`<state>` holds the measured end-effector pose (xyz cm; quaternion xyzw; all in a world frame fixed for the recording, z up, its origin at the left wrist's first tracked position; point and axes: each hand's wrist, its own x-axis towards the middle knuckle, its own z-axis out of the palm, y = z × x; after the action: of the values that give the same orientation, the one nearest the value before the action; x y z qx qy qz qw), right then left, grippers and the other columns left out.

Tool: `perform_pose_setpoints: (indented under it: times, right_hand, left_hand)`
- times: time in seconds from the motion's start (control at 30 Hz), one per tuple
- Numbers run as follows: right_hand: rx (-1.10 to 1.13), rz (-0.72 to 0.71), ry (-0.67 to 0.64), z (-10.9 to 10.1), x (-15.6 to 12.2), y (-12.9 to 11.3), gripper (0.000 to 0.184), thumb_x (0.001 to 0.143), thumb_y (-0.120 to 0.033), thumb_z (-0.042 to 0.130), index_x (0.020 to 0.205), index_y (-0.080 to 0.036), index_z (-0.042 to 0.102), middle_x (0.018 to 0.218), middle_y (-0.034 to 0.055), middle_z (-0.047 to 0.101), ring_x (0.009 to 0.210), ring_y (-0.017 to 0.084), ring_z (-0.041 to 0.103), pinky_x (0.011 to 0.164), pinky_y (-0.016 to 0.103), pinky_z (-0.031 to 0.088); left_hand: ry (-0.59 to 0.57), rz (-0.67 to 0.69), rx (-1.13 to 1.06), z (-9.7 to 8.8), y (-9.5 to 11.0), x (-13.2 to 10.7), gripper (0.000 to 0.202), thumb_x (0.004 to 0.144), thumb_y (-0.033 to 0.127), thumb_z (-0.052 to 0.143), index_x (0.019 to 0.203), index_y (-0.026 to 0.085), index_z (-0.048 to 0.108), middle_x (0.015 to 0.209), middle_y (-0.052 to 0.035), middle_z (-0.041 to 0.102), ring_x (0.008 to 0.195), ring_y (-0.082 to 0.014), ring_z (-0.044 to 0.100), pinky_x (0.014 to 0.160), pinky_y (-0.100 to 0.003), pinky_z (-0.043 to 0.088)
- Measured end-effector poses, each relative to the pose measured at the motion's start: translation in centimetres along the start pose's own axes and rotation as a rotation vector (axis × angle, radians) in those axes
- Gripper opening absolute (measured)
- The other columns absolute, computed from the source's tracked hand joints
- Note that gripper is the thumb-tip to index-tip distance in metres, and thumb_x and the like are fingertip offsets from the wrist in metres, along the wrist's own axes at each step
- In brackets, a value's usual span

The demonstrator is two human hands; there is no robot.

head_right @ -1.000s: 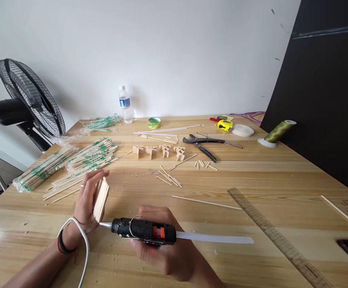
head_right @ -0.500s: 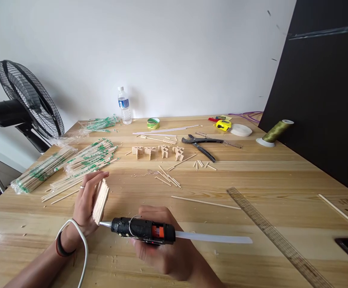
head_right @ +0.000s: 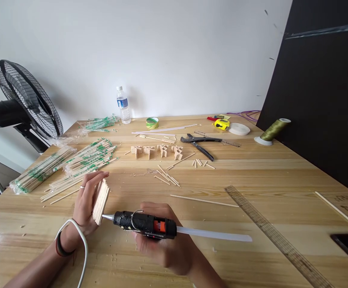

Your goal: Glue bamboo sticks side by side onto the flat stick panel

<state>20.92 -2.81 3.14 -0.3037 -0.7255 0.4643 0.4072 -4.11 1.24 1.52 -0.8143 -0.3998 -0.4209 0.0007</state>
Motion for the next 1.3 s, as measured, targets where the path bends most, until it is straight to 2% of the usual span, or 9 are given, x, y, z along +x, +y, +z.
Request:
perform_pose_setpoints:
  times: [0.23, 0.4, 0.67, 0.8, 0.97, 1.17, 1.3]
  right_hand:
    - [-0.071, 0.021, 0.033, -0.1, -0.1, 0.0, 0.029, 0.092, -0.026, 0.058, 0.066, -0.023, 0.045, 0.067, -0.0037, 0.044, 0.062, 0.014, 0.046, 0.069, 0.030, 0.042]
    - [-0.140, 0.071, 0.101, -0.3, -0.5, 0.4, 0.027, 0.091, -0.035, 0.063, 0.067, -0.025, 0.056, 0.064, -0.0011, 0.050, 0.064, 0.019, 0.052, 0.065, 0.033, 0.050]
    - [-0.132, 0.086, 0.216, 0.1, -1.1, 1.6, 0.016, 0.088, -0.035, 0.070, 0.075, -0.026, 0.068, 0.075, 0.0036, 0.064, 0.082, 0.026, 0.067, 0.072, 0.037, 0.058]
    - [-0.105, 0.080, 0.206, -0.1, -0.8, 1.1, 0.020, 0.088, -0.037, 0.070, 0.074, -0.024, 0.065, 0.076, 0.0027, 0.064, 0.079, 0.024, 0.066, 0.071, 0.034, 0.056]
    - [-0.073, 0.049, 0.129, -0.5, -0.1, 0.0, 0.025, 0.093, -0.029, 0.060, 0.069, -0.024, 0.053, 0.067, -0.0025, 0.051, 0.061, 0.016, 0.052, 0.063, 0.029, 0.048]
    - [-0.135, -0.026, 0.153, -0.7, 0.3, -0.3, 0.024, 0.094, -0.025, 0.057, 0.071, -0.025, 0.050, 0.067, -0.0015, 0.052, 0.062, 0.017, 0.052, 0.065, 0.032, 0.045]
    - [-0.104, -0.003, 0.143, -0.8, 0.4, -0.5, 0.026, 0.095, -0.025, 0.056, 0.071, -0.024, 0.047, 0.067, -0.0030, 0.049, 0.061, 0.015, 0.049, 0.065, 0.030, 0.043]
  left_hand:
    - [-0.009, -0.006, -0.012, 0.0, -0.1, -0.2, 0.051, 0.099, 0.024, 0.050, 0.149, 0.021, 0.045, 0.130, -0.0160, 0.056, 0.118, -0.0318, 0.058, 0.099, -0.044, 0.047]
    - [-0.020, -0.005, -0.010, 0.0, 0.0, -0.2, 0.055, 0.095, 0.023, 0.053, 0.150, 0.021, 0.044, 0.130, -0.0155, 0.056, 0.117, -0.0321, 0.058, 0.099, -0.044, 0.047]
    - [-0.035, -0.002, -0.010, 0.0, 0.0, -0.2, 0.051, 0.098, 0.023, 0.049, 0.149, 0.020, 0.044, 0.130, -0.0153, 0.055, 0.117, -0.0308, 0.057, 0.100, -0.044, 0.045]
    - [-0.042, -0.005, -0.014, 0.1, 0.1, -0.3, 0.051, 0.098, 0.024, 0.050, 0.148, 0.021, 0.045, 0.130, -0.0150, 0.055, 0.115, -0.0305, 0.057, 0.098, -0.043, 0.045]
    - [-0.040, -0.002, -0.013, 0.0, 0.2, -0.2, 0.051, 0.098, 0.023, 0.050, 0.149, 0.020, 0.044, 0.128, -0.0151, 0.056, 0.112, -0.0303, 0.058, 0.095, -0.043, 0.046]
    - [-0.038, -0.002, -0.016, 0.1, 0.3, -0.2, 0.051, 0.098, 0.023, 0.052, 0.148, 0.021, 0.045, 0.128, -0.0153, 0.056, 0.111, -0.0307, 0.059, 0.094, -0.043, 0.047]
    - [-0.044, -0.006, -0.009, 0.2, 0.3, -0.2, 0.051, 0.098, 0.023, 0.053, 0.148, 0.022, 0.045, 0.128, -0.0148, 0.056, 0.112, -0.0304, 0.059, 0.094, -0.042, 0.048]
